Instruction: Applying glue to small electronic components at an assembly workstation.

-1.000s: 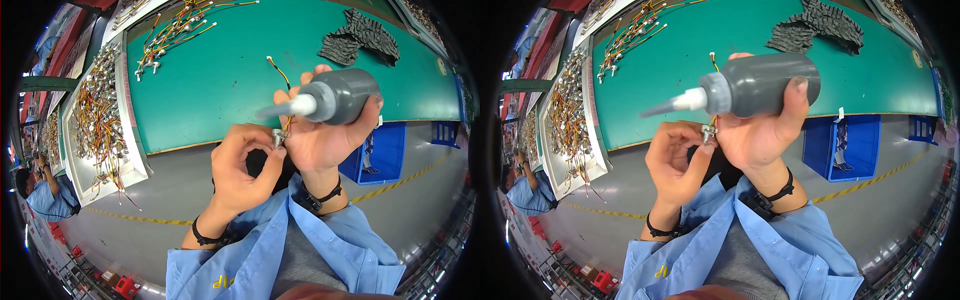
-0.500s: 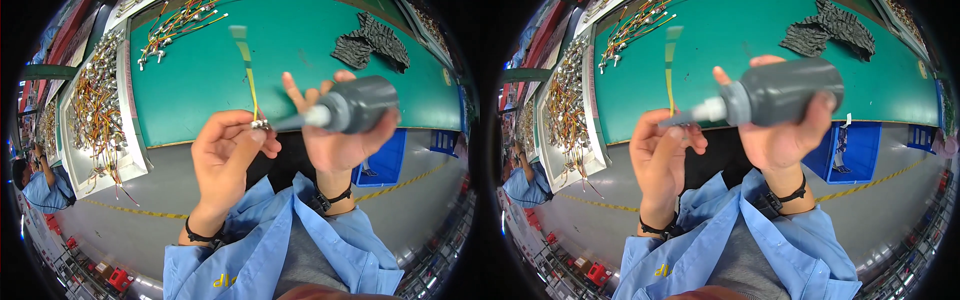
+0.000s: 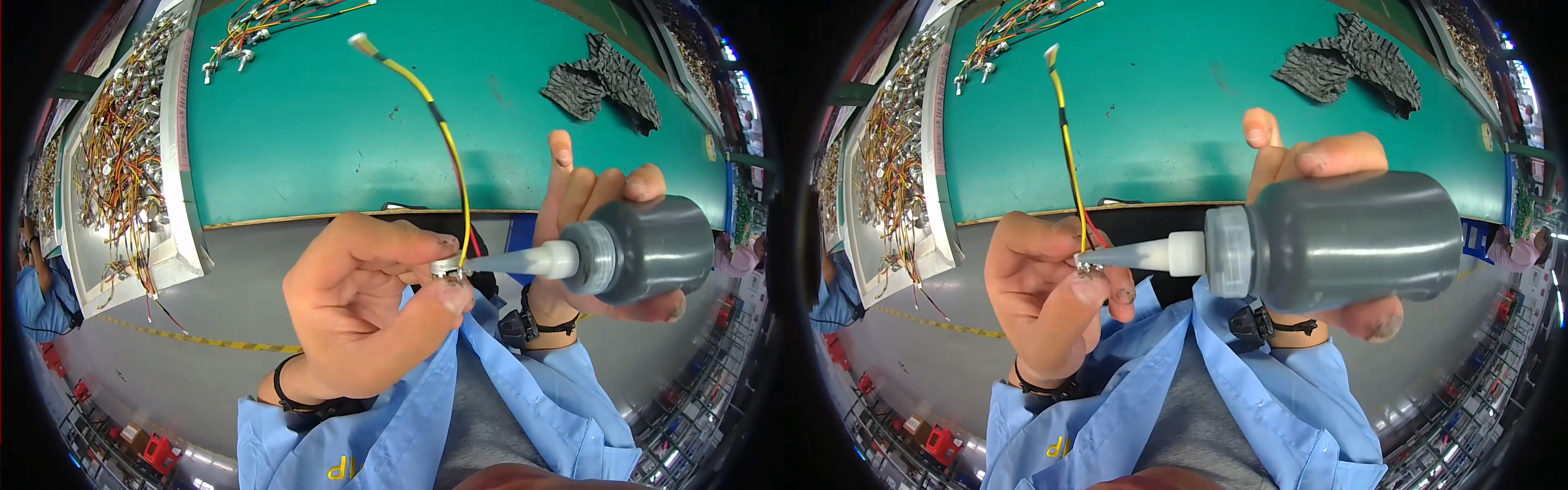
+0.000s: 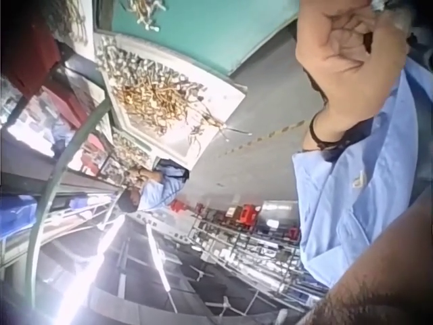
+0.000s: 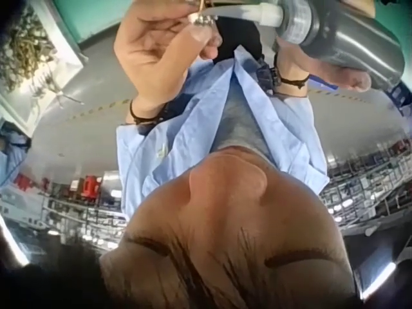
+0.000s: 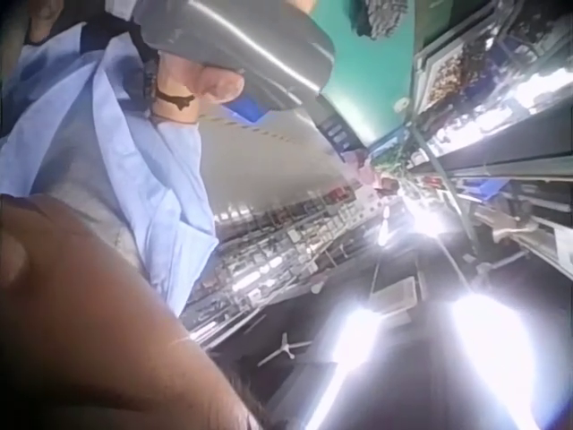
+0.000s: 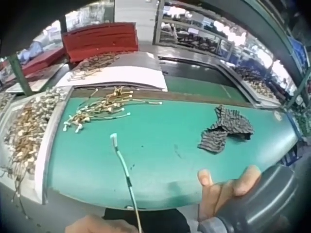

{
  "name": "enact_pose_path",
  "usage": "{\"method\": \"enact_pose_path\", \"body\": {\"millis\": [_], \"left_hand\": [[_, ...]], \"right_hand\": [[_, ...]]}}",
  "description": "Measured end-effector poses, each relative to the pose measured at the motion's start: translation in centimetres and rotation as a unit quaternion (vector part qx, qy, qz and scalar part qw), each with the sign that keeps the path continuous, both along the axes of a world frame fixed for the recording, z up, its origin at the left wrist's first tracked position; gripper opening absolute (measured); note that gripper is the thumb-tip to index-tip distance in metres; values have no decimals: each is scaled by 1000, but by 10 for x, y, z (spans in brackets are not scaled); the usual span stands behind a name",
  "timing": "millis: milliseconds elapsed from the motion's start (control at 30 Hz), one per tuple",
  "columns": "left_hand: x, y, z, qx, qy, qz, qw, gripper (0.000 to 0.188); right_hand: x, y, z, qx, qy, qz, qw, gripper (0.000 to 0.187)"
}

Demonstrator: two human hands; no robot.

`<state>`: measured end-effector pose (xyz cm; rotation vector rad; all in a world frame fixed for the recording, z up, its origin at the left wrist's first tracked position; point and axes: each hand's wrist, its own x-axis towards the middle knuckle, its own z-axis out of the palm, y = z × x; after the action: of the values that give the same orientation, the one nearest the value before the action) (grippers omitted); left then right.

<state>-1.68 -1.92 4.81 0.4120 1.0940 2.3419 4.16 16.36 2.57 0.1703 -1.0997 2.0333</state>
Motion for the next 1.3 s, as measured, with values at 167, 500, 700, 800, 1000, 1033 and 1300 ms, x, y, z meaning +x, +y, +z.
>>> {"method": "enact_pose_path", "body": {"millis": [167,500,700,800,1000,1033,1300], "left_hand": [[1,-2,-3,-26,14,-3,1000,28],[-1,-3,-4,-4,42,-9,999,28],[1,1,0,-11,44,-6,999,27],[2,0,0,-16,46,-3,999,26],[1,2,1,-18,55,3,998,26],[1,2,1,-23,58,3,998,26],[3,4,0,-41,63,10,997,27]], "right_hand": [[-3,7,6,106,12,25,994,82],[-2,6,9,123,18,29,992,80],[4,10,18,152,2,17,988,76],[5,11,20,159,-1,23,987,75],[9,11,22,158,-22,2,987,73],[9,11,21,158,-22,2,987,73],[10,14,18,158,-6,6,987,72]]}}
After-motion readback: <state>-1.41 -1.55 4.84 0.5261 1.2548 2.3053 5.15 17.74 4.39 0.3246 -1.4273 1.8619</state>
